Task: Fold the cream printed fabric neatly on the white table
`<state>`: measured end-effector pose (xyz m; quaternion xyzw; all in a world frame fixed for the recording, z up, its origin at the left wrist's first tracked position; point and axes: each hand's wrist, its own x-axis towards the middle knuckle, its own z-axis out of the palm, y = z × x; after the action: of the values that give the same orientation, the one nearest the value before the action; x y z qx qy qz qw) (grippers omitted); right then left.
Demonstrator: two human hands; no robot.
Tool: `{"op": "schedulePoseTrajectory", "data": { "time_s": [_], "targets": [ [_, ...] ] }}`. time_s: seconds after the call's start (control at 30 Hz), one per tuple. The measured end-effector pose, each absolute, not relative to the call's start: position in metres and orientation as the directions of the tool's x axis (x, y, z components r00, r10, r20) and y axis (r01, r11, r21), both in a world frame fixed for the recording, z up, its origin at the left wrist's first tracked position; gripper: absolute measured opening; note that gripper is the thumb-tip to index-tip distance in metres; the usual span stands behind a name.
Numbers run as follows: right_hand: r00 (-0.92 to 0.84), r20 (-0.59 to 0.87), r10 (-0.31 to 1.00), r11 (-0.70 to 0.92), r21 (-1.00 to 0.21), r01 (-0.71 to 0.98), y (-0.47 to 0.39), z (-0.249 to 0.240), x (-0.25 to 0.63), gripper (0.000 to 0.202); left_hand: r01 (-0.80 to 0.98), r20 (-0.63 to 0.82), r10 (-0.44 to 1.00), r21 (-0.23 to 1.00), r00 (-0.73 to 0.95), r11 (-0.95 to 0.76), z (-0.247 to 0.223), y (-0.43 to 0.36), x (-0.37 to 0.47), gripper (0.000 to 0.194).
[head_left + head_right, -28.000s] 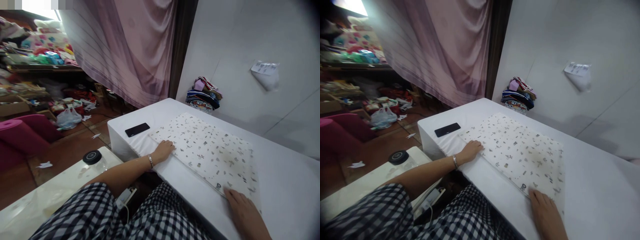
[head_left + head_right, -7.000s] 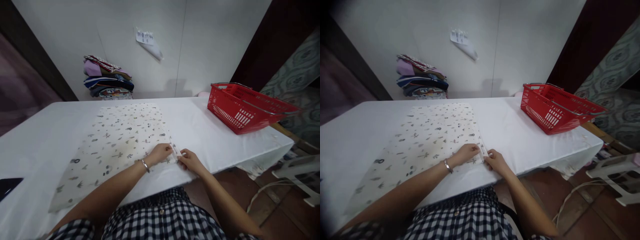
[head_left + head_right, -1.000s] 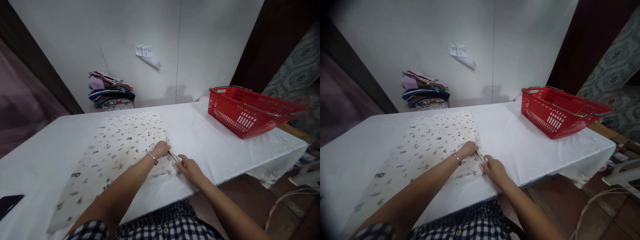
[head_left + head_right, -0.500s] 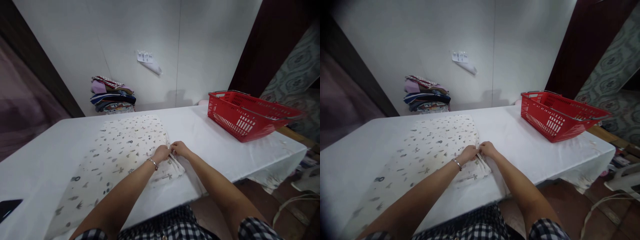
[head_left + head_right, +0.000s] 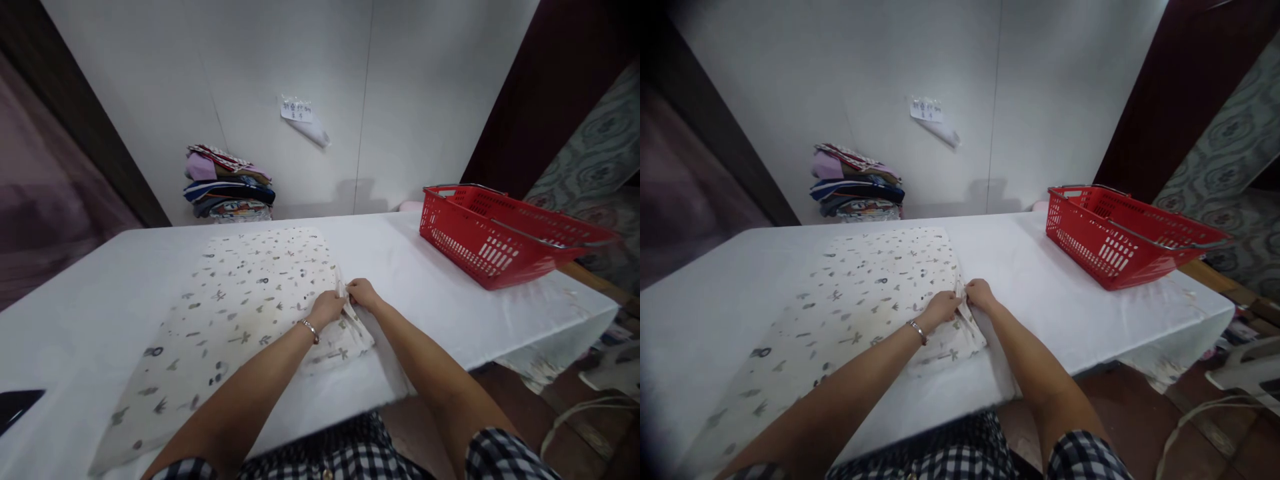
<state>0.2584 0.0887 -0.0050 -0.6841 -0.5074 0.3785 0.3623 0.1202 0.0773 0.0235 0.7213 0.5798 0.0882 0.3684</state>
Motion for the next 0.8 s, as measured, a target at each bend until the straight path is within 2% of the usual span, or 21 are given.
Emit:
{"op": "schedulePoseTrajectory", "data": {
  "time_s": [0.17, 0.37, 0.57, 0.8],
  "targets": [
    [0.205, -0.119, 0.971, -0.191, -0.906, 0.378, 0.087, -0.004, 0.256, 0.011, 0.770, -0.260, 0.913, 0.633, 0.315, -0.085, 0.027, 0.072, 0.122, 0.031],
    [0.209, -0.114, 0.971, -0.182, -0.922, 0.342, 0.085, -0.005, 0.256, 0.009, 0.790, -0.214, 0.933, 0.605, 0.288, -0.105, 0.026, 0.070, 0.122, 0.024],
    [0.216, -0.104, 0.971, -0.172, -0.930, 0.326, 0.083, -0.004, 0.256, 0.007, 0.809, -0.176, 0.943, 0.573, 0.282, -0.135, 0.029, 0.066, 0.125, 0.029],
    [0.151, -0.162, 0.975, -0.200, -0.934, 0.297, 0.077, -0.001, 0.254, 0.010, 0.819, -0.179, 0.940, 0.554, 0.291, -0.148, 0.032, 0.063, 0.130, 0.031]
  ]
}}
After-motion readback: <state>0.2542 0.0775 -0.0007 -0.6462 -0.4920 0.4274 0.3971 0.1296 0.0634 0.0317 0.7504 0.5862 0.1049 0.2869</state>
